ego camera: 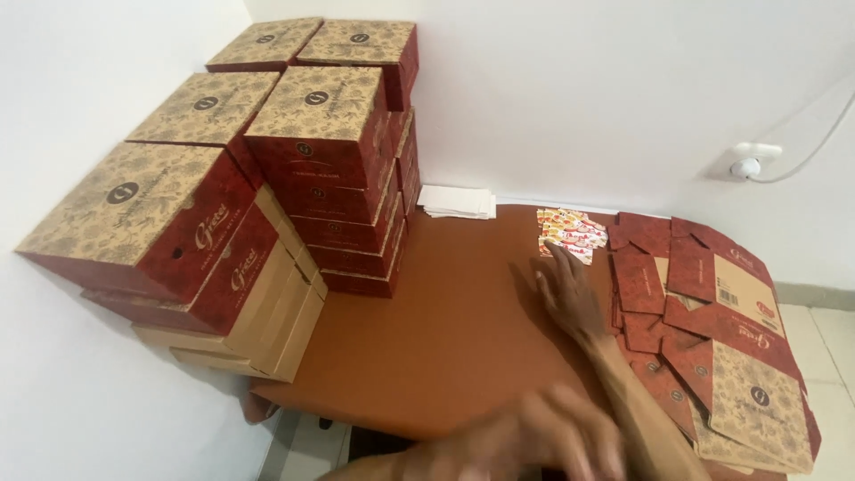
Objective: The person assembles flat-packed cardboard boxes by folding the flaps and inserting tabs to form the box structure. They then place small packets inside the assembled boxes and close the lids.
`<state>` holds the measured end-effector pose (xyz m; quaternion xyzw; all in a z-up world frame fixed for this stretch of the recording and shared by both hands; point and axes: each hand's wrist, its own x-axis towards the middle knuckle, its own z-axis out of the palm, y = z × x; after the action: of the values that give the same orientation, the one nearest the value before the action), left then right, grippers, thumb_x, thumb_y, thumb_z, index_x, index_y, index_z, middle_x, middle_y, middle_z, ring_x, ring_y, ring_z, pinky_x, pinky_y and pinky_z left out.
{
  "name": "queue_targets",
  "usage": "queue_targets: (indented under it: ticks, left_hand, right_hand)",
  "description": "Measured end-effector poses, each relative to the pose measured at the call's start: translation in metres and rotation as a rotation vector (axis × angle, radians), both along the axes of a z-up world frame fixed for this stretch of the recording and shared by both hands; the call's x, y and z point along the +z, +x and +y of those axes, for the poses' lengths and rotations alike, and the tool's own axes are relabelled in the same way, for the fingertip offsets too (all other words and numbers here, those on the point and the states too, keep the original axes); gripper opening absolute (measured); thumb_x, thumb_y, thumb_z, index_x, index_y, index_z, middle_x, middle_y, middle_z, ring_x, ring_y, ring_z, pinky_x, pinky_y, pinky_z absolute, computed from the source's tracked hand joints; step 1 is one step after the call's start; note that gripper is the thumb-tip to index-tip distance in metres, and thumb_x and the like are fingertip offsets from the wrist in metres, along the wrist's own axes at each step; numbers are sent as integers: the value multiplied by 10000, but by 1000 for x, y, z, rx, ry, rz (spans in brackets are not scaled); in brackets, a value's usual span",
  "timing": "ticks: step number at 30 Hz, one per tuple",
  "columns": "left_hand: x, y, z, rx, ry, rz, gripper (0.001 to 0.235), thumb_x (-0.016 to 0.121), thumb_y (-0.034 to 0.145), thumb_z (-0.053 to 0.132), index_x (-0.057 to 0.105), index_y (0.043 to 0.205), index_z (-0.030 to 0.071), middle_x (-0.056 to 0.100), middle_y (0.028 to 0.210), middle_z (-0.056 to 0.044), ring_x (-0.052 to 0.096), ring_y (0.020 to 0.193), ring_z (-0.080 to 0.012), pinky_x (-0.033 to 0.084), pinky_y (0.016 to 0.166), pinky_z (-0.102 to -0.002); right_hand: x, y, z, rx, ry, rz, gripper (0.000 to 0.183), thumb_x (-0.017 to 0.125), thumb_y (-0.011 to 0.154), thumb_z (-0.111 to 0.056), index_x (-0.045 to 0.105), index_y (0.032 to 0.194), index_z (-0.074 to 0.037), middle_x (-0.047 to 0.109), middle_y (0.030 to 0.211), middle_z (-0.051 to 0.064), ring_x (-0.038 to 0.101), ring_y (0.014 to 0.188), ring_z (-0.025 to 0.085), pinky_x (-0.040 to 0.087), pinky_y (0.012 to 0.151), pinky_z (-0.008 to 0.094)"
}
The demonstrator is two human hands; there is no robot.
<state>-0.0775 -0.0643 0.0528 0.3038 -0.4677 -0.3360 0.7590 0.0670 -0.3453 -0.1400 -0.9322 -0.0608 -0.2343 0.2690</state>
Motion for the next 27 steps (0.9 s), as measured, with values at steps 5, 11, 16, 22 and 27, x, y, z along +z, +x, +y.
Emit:
queue_targets:
  ticks: [5,11,16,22,27]
  left_hand:
    - [-52,15,38,607,278,-269,559,403,1079,528,520,1398,84,563,1385,-114,536,1188,-223,424,1072,-403]
    - [-224,23,51,1016,860,-609,549,400,1091,532,605,1394,122,667,1271,-110,625,1144,-313,426,1002,-481]
    - [-288,28,32,1477,688,-1041,393,497,1076,456,779,1159,195,799,1115,26,725,932,-220,495,807,-407]
    - [-320,32,30,1281,860,-878,361,553,1039,457,774,1205,224,771,1160,38,697,1014,-229,491,802,-455]
    - [-299,31,34,1347,836,-900,417,479,1057,507,789,1132,238,801,1110,65,728,962,-207,511,767,-428]
  right_hand:
    - [-2,3,-7,11,-16,-82,535,584,1063,-236,495,1574,-104,554,1519,235,533,1398,413,430,1167,517]
    - [92,-30,56,-294,94,133,592,802,840,-497,725,1314,-153,623,1498,146,570,1413,338,499,1086,549]
    - [2,12,-31,-86,-258,-273,400,734,954,-140,691,1350,-170,611,1518,141,622,1326,380,542,1099,562]
    - [63,-12,-40,-309,-233,-56,321,594,1019,-197,775,1216,-19,767,1195,194,715,1072,434,581,840,568]
    - [39,-28,-107,-695,-216,611,783,495,969,-681,474,1575,-185,462,1615,233,431,1484,489,405,1176,638]
